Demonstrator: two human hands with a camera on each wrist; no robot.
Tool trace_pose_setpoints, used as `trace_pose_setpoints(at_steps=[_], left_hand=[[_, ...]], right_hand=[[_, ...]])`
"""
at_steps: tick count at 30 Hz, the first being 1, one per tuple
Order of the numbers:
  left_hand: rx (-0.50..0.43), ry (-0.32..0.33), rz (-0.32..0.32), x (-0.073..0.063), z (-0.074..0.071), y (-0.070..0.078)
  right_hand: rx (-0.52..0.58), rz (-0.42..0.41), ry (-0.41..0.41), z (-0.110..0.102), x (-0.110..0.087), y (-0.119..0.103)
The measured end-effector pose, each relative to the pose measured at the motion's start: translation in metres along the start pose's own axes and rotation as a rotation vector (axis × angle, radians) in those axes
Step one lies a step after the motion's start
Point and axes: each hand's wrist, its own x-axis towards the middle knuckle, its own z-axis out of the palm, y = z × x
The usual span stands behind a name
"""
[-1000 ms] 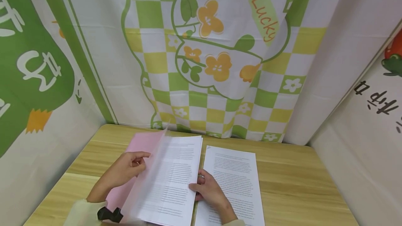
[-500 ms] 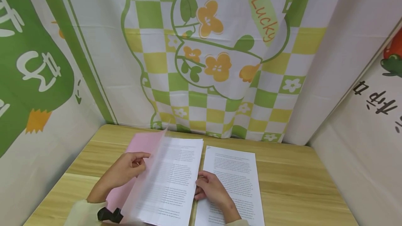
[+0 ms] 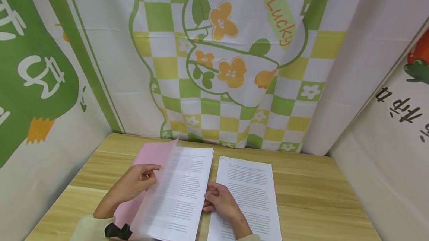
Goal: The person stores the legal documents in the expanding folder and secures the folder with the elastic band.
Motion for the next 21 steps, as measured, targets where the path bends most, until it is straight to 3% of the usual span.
trace_pose_setpoints(at_steps=[7, 21], left_hand=[[-0.008, -0.005, -0.002, 0.001, 0.003, 0.001], [0.014, 0.008, -0.001, 0.000, 0.003, 0.003]], right_hand=[[-0.014, -0.026, 0.048, 0.011, 0.003, 0.003], [0.003, -0.072, 0.059, 0.026, 0.012, 0.002]])
